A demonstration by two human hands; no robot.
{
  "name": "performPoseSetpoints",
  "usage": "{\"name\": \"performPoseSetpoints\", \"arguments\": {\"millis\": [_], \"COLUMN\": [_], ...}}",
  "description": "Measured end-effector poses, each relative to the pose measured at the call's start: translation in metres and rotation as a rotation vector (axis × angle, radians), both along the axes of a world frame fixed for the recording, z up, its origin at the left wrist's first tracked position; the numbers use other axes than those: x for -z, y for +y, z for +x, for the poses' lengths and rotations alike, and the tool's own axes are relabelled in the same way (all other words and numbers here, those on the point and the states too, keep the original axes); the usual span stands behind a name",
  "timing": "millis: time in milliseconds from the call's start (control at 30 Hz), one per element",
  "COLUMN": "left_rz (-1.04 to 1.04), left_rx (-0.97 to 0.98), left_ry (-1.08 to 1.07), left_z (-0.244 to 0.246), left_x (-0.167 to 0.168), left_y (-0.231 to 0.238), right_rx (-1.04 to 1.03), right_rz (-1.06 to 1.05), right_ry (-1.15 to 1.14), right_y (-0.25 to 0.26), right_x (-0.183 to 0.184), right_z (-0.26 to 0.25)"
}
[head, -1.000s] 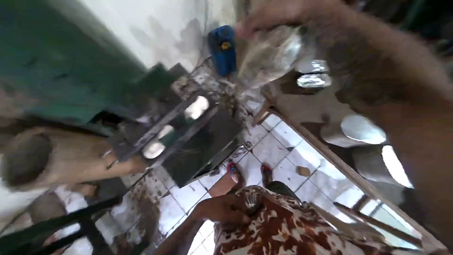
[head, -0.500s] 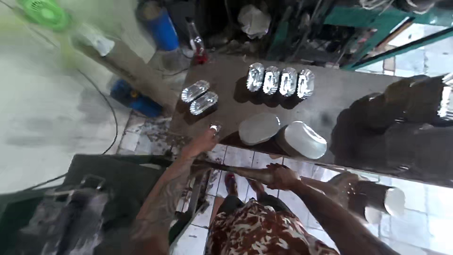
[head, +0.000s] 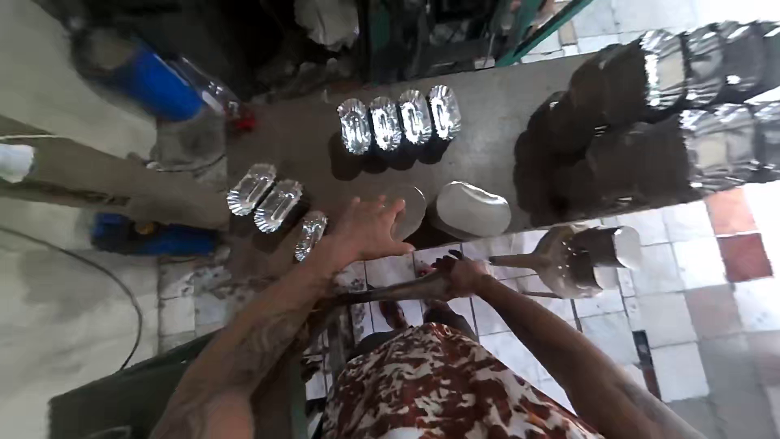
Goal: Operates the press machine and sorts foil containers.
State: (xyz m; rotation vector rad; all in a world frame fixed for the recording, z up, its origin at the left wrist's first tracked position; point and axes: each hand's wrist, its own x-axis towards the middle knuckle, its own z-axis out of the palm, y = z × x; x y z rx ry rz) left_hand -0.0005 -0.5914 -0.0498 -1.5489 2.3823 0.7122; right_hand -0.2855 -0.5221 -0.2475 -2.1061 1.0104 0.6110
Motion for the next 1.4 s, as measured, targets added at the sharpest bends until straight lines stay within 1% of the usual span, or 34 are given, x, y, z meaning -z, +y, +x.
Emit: {"name": "performPoseSetpoints", "arguments": {"millis": [33,67,100,133,167,200,233,267,300,333,367,400,467,533,600,633,667,700,767,833,900,967,1033,1100,1167,1300,1333,1367,1400], "left_rz": [0.027,0.034,0.050,0.071,0.080,0.079,0.069,0.056,0.047,0.031,0.005,-0.014,-0.060,-0.088,0.020,0.082,0.139,0.230,0.452,0.603,0.657,0.709,0.726,0.704,0.665,0.539,0.495,0.466,0.428], "left_rx": [0.060,0.098,0.110,0.110,0.109,0.105,0.100,0.100,0.098,0.100,0.097,0.089,0.039,-0.068,-0.179,-0.200,-0.199,-0.193,-0.183,-0.240,-0.158,-0.141,-0.181,-0.205,-0.197,-0.145,-0.145,-0.156,-0.183], "left_ry": [-0.030,-0.030,-0.007,0.020,0.046,0.073,0.088,0.095,0.082,0.061,0.025,-0.009,0.008,0.075,0.054,0.063,0.109,0.200,0.385,0.408,0.564,0.632,0.613,0.550,0.504,0.490,0.473,0.469,0.469], "left_z": [0.000,0.003,0.007,0.010,0.010,0.010,0.009,0.008,0.007,0.005,0.002,0.000,-0.009,-0.028,-0.046,-0.047,-0.043,-0.035,-0.018,-0.014,0.001,0.006,0.006,0.003,0.001,-0.005,-0.008,-0.012,-0.016], "left_x": [0.009,0.017,0.021,0.022,0.021,0.021,0.021,0.022,0.021,0.019,0.017,0.012,-0.001,-0.006,-0.005,0.000,0.002,-0.003,-0.010,-0.027,-0.008,0.000,-0.001,-0.004,-0.008,-0.005,-0.006,-0.009,-0.010], "left_y": [-0.007,-0.013,-0.016,-0.017,-0.017,-0.017,-0.017,-0.015,-0.013,-0.012,-0.009,-0.005,0.000,0.004,0.001,-0.005,-0.011,-0.017,-0.033,-0.038,-0.046,-0.050,-0.051,-0.050,-0.048,-0.046,-0.044,-0.042,-0.040], "right_rx": [0.118,0.247,0.342,0.401,0.431,0.419,0.359,0.290,0.222,0.144,0.081,0.042,0.037,0.080,0.110,0.111,0.106,0.108,0.125,0.150,0.157,0.164,0.184,0.156,0.118,0.085,0.088,0.109,0.166], "right_rz": [0.053,0.112,0.144,0.132,0.015,-0.211,-0.482,-0.698,-0.793,-0.793,-0.718,-0.634,-0.571,-0.433,-0.296,-0.259,-0.243,-0.226,-0.201,-0.178,-0.205,-0.241,-0.287,-0.340,-0.393,-0.500,-0.528,-0.570,-0.591], "right_ry": [-0.007,-0.069,-0.198,-0.351,-0.501,-0.616,-0.665,-0.632,-0.550,-0.444,-0.348,-0.326,-0.492,-0.648,-0.735,-0.735,-0.732,-0.731,-0.752,-0.778,-0.788,-0.802,-0.820,-0.775,-0.730,-0.670,-0.622,-0.570,-0.517], "right_y": [0.006,0.010,0.015,0.019,0.021,0.017,0.004,-0.015,-0.037,-0.058,-0.074,-0.081,-0.089,-0.096,-0.101,-0.104,-0.105,-0.106,-0.108,-0.105,-0.103,-0.103,-0.102,-0.097,-0.094,-0.091,-0.087,-0.081,-0.073], "right_x": [-0.020,-0.046,-0.079,-0.116,-0.151,-0.177,-0.190,-0.197,-0.199,-0.194,-0.188,-0.180,-0.168,-0.166,-0.169,-0.171,-0.172,-0.174,-0.177,-0.177,-0.174,-0.169,-0.164,-0.159,-0.154,-0.154,-0.161,-0.176,-0.200], "right_z": [0.004,0.008,0.010,0.011,0.012,0.010,0.007,0.004,0.000,-0.003,-0.003,-0.003,-0.011,-0.021,-0.028,-0.031,-0.032,-0.033,-0.033,-0.033,-0.032,-0.032,-0.031,-0.030,-0.028,-0.022,-0.019,-0.014,-0.008]}}
